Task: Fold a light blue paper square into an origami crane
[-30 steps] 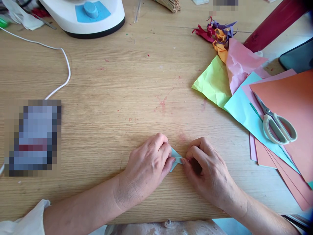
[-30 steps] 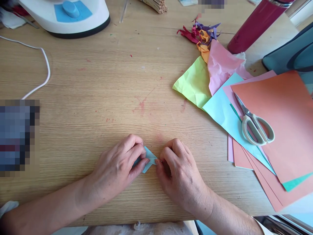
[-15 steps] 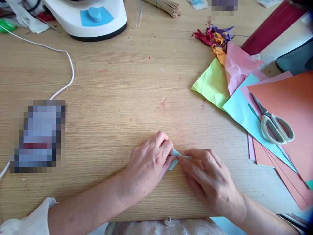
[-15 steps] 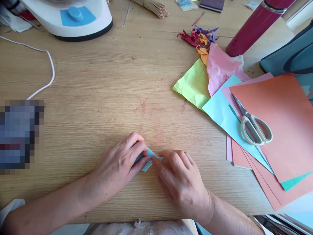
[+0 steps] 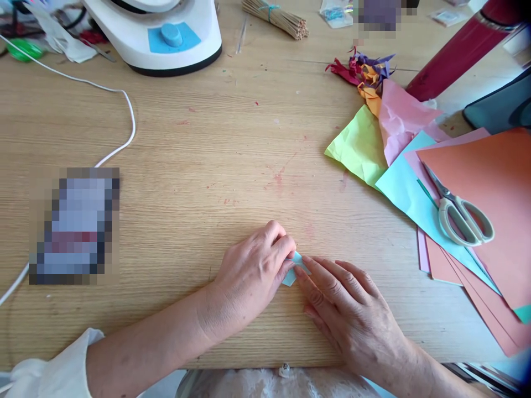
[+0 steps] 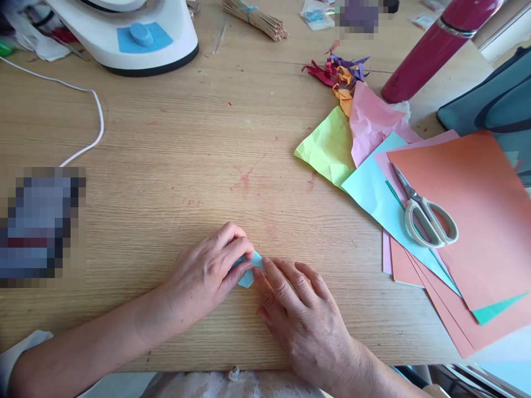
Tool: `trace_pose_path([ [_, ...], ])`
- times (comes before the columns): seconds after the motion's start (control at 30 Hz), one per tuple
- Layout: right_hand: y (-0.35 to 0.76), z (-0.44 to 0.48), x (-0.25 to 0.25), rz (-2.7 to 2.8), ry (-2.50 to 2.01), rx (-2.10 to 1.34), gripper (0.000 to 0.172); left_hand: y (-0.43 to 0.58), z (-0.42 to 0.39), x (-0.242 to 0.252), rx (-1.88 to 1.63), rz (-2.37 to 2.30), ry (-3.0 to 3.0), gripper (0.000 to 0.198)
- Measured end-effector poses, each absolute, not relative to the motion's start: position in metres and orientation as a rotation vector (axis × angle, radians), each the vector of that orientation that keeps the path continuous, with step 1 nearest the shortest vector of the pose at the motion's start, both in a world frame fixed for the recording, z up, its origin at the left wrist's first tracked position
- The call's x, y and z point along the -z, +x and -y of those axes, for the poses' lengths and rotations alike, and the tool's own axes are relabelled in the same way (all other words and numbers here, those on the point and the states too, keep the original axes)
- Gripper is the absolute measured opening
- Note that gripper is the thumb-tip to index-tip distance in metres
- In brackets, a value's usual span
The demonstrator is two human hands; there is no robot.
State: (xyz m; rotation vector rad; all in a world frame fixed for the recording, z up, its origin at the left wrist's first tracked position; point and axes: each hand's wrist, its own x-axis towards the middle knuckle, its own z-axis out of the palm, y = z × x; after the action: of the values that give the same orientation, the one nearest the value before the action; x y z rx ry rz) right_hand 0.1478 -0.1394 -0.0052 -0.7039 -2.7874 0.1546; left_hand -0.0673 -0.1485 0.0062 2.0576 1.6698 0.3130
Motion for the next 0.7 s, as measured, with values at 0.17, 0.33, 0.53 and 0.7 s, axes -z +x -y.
trace_pose_path([
  [0.17, 0.154, 0.140, 0.007, 2.784, -0.734, -0.158, 0.035, -0.068, 0.149, -0.008, -0.284, -1.664, 2.064, 0.005],
  [0.33, 0.160, 0.141, 0.008, 2.771, -0.759, -0.164, 0.037, -0.071, 0.145, -0.009, -0.243, -1.638, 2.070, 0.007],
  [0.53, 0.169, 0.138, 0.012, 2.694, -0.810, -0.147, 0.037, -0.072, 0.135, -0.016, -0.110, -1.591, 2.130, 0.018],
  [0.7, 0.176, 0.126, 0.014, 2.624, -0.908, -0.239, 0.040, -0.065, 0.138, -0.022, -0.096, -1.535, 2.202, 0.010],
])
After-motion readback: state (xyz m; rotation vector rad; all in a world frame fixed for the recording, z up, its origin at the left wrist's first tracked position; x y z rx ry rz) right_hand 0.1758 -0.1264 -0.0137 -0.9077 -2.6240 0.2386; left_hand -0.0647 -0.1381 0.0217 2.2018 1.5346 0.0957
